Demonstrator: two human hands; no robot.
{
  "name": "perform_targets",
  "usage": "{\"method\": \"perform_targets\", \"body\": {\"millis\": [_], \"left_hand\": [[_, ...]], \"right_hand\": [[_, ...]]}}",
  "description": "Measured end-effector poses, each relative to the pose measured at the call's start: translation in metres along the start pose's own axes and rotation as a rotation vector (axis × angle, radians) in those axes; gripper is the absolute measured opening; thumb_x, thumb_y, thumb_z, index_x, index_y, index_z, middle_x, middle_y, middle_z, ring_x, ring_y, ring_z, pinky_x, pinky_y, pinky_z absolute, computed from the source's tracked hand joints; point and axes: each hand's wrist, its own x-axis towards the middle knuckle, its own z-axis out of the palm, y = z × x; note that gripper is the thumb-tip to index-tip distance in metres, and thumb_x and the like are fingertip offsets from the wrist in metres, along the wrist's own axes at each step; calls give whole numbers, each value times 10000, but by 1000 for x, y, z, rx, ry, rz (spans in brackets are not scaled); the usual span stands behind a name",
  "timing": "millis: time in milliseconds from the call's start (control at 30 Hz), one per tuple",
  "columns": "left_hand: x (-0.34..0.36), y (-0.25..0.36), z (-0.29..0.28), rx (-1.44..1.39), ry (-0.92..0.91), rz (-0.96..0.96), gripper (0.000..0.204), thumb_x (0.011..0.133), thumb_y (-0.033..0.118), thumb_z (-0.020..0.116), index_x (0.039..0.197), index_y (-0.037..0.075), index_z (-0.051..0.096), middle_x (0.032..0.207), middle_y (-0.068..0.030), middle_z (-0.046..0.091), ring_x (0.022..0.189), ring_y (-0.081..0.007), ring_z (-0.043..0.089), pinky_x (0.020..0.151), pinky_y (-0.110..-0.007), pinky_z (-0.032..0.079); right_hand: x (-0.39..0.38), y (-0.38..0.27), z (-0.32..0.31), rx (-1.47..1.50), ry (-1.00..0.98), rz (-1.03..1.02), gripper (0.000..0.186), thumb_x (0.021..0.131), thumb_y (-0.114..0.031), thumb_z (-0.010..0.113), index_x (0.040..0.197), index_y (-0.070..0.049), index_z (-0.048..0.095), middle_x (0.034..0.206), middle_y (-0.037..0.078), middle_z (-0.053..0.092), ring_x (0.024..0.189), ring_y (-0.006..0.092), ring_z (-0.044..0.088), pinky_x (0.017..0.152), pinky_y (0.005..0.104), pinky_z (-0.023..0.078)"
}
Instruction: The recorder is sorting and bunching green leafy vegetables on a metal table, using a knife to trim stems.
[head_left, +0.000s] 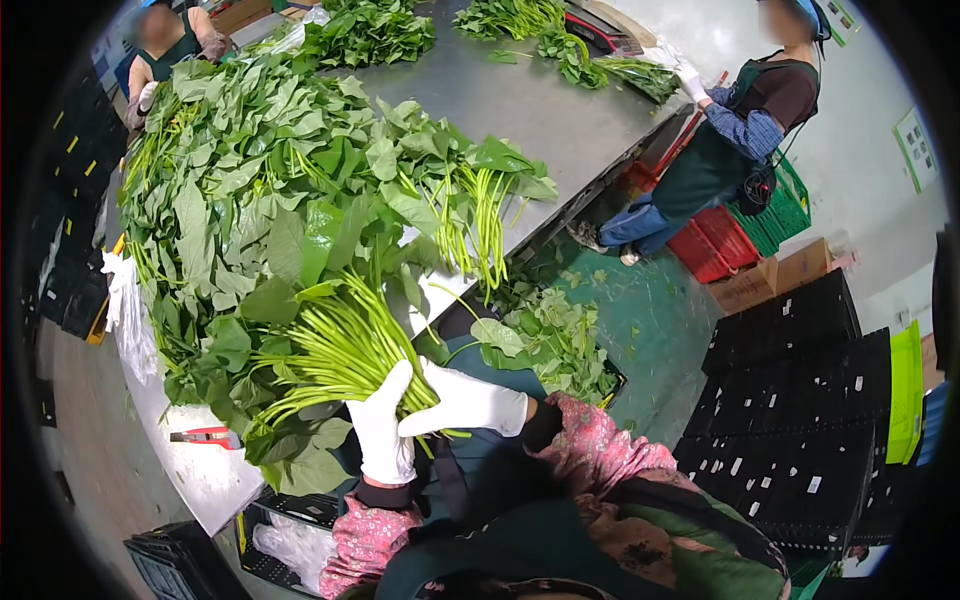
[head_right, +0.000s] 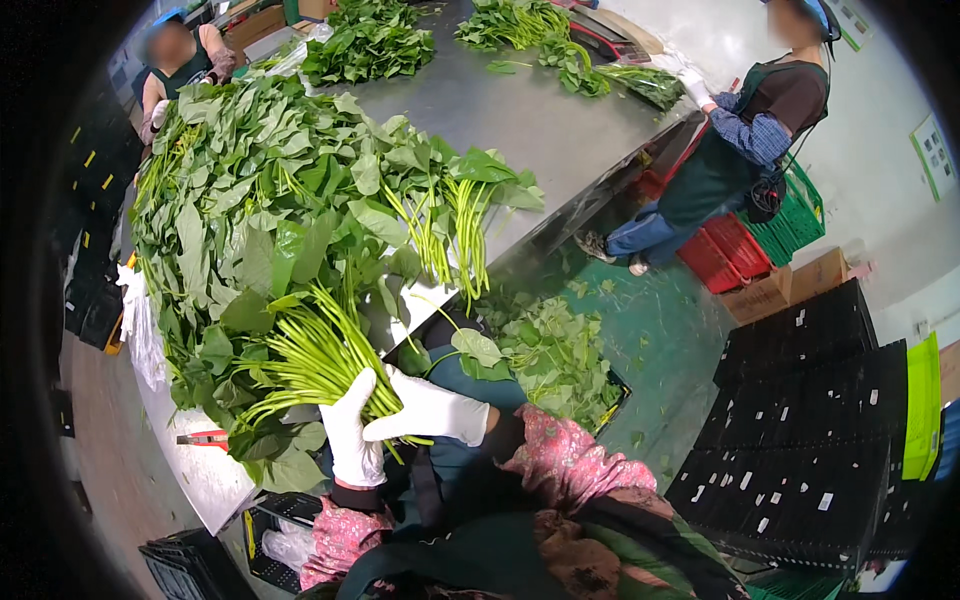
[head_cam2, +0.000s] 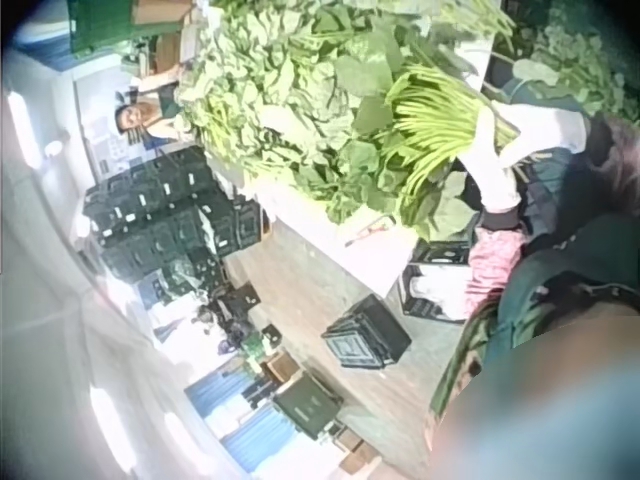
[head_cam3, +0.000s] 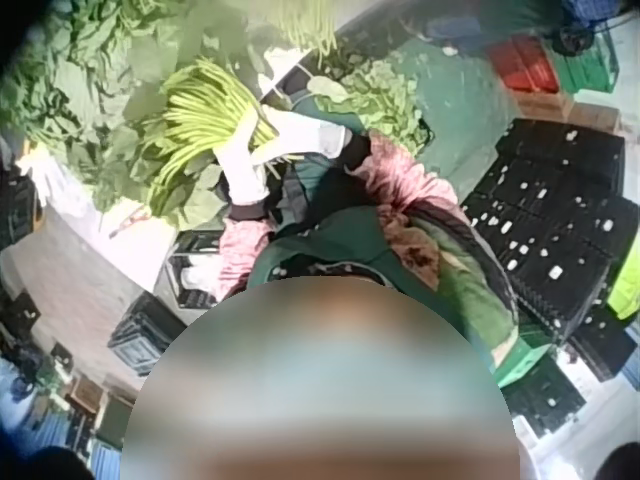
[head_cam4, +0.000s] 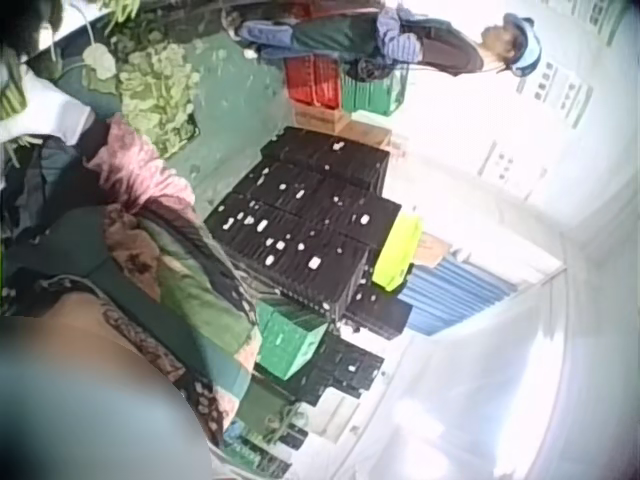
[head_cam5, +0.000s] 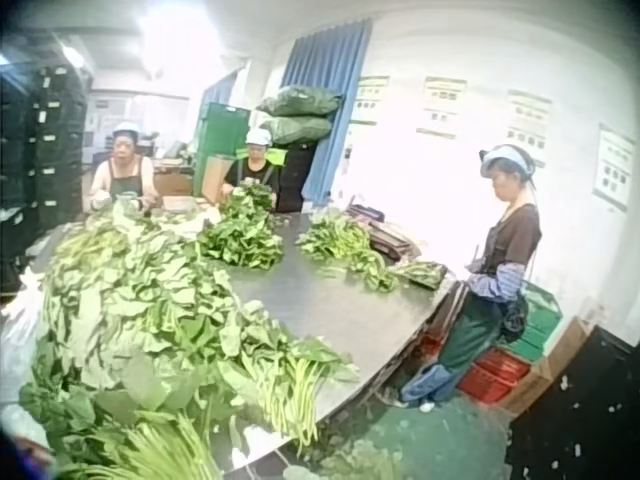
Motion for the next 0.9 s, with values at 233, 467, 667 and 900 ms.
{"method": "perform_targets", "body": {"millis": [233,467,667,900], "left_hand": [[3,2,-3,109,-89,13,495,848,-55,656,1312,33,509,1178,-87,630,996,-181,639,875,-317,526],[8,10,-36,253,-202,-31,414,879,57,694,1259,10,538,1146,-62,628,979,-135,609,834,-304,511],[-31,50,-60,816,-231,-10,282,879,112,690,1117,-25,628,901,-54,677,873,-92,625,793,-267,511],[-52,105,-12,1959,-771,1106,452,812,215,581,1257,135,598,1367,-49,562,1283,-245,496,1083,-523,342]], "right_hand": [[7,25,9,213,91,10,577,823,-147,730,1301,10,447,885,49,626,699,108,604,594,271,503],[-7,-4,14,479,42,78,384,886,-102,677,1221,-18,508,920,70,644,716,125,618,632,252,505],[1,-3,-2,416,67,136,286,878,-120,678,1121,-14,572,886,51,642,695,108,608,642,245,501],[1,26,30,-162,110,-280,453,788,-171,716,1177,13,576,1064,156,661,900,268,656,791,351,527]]}}
